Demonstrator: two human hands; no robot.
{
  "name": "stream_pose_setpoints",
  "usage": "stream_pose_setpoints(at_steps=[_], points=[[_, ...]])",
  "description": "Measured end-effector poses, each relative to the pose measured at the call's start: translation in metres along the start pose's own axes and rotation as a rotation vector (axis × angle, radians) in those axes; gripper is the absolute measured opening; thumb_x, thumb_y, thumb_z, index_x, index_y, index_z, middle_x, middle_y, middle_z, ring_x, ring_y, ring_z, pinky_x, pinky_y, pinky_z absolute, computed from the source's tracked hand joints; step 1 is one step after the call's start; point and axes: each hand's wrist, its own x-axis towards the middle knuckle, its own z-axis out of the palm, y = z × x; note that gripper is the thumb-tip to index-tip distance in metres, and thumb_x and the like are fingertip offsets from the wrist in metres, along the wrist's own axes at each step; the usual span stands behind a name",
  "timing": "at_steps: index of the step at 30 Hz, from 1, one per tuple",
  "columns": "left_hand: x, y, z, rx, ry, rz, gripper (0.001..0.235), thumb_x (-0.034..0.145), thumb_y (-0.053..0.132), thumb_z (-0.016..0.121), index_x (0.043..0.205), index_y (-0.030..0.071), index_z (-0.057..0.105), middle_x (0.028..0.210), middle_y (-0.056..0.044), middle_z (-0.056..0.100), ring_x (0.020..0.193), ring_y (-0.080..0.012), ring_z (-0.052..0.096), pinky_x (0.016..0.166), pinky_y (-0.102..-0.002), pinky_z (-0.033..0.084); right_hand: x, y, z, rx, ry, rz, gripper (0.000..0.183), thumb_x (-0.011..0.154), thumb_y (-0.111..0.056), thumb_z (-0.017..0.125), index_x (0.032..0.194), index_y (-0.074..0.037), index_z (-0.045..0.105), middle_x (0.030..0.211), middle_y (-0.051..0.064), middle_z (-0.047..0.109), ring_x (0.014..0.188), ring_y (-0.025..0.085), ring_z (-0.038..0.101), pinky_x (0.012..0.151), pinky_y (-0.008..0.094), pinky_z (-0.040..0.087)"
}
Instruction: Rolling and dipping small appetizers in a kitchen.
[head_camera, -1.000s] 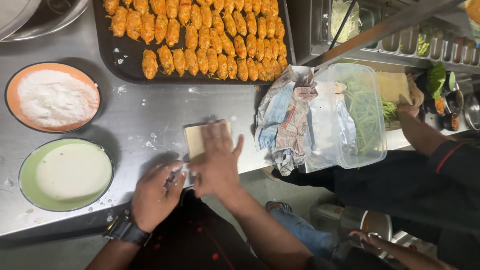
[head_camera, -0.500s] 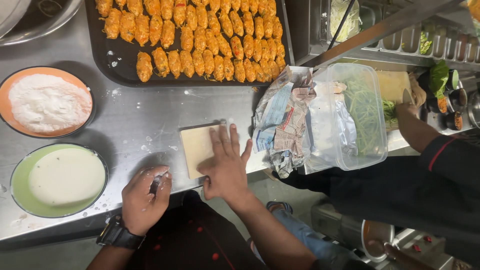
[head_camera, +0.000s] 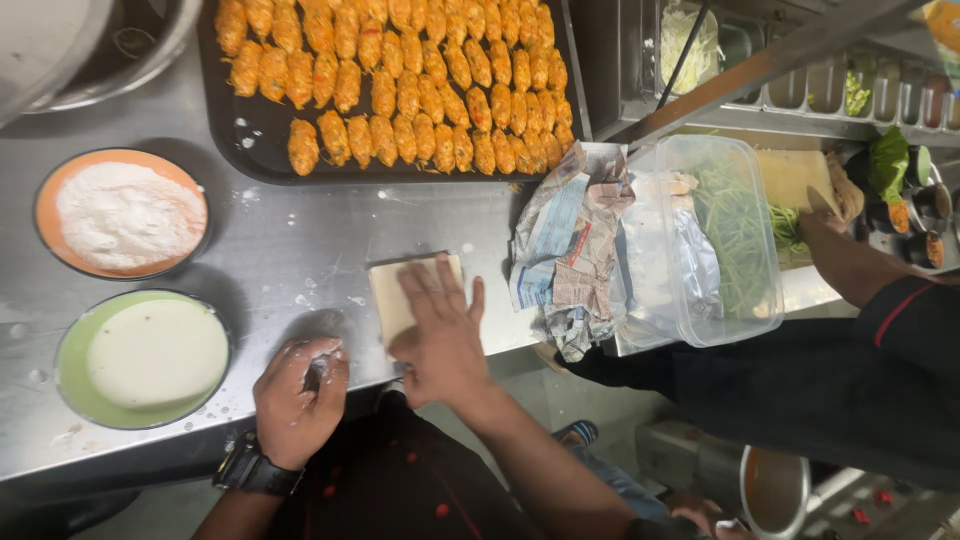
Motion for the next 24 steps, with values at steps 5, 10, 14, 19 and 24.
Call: stream_pose_setpoints(at_steps=[5, 10, 14, 19, 24], points=[[0.024, 0.007, 0.008, 0.058, -0.012, -0.095, 0.019, 0.084, 0.009, 0.075, 0.102, 0.003, 0.073, 0.089, -0.013, 0.073, 0.074, -0.0250, 0.070, 0.068, -0.034, 0.054, -0.023, 0.042, 0.011, 0.057, 0.399, -0.123, 0.015, 0.047, -0.018, 0.067, 0.061, -0.015, 0.067, 0.141, 0.017, 0.053, 0.142, 0.047, 0.041, 0.116, 0.071, 0.027], [0.134, -0.004, 0.029, 0.315, 0.035, 0.149, 0.025, 0.090, 0.014, 0.074, 0.111, 0.002, 0.070, 0.103, -0.020, 0.072, 0.094, -0.0369, 0.070, 0.081, -0.044, 0.055, -0.037, 0.084, 0.025, 0.156, 0.673, -0.215, 0.027, 0.050, -0.015, 0.063, 0.077, -0.012, 0.062, 0.134, 0.020, 0.055, 0.127, 0.047, 0.055, 0.103, 0.058, 0.043], [0.224, -0.036, 0.050, 0.582, 0.051, 0.122, 0.037, 0.086, 0.019, 0.074, 0.118, 0.001, 0.069, 0.110, -0.027, 0.069, 0.103, -0.0421, 0.066, 0.091, -0.048, 0.054, -0.042, 0.098, 0.036, 0.201, 0.834, -0.260, 0.039, 0.056, -0.010, 0.061, 0.094, -0.019, 0.058, 0.131, 0.021, 0.054, 0.120, 0.047, 0.058, 0.094, 0.054, 0.046], [0.271, -0.065, 0.059, 1.011, -0.256, -0.029, 0.041, 0.079, 0.026, 0.078, 0.106, -0.004, 0.071, 0.107, -0.027, 0.069, 0.102, -0.0420, 0.067, 0.091, -0.046, 0.053, -0.043, 0.100, 0.034, 0.228, 0.902, -0.212, 0.041, 0.057, -0.005, 0.061, 0.095, -0.021, 0.057, 0.128, 0.019, 0.056, 0.119, 0.046, 0.059, 0.096, 0.054, 0.048], [0.253, -0.055, 0.040, 0.881, -0.223, -0.071, 0.036, 0.080, 0.017, 0.077, 0.109, -0.003, 0.071, 0.104, -0.025, 0.073, 0.099, -0.0371, 0.072, 0.090, -0.041, 0.058, -0.047, 0.105, 0.039, 0.319, 0.917, -0.208, 0.036, 0.057, -0.005, 0.062, 0.090, -0.018, 0.058, 0.126, 0.019, 0.056, 0.117, 0.046, 0.060, 0.092, 0.053, 0.048]])
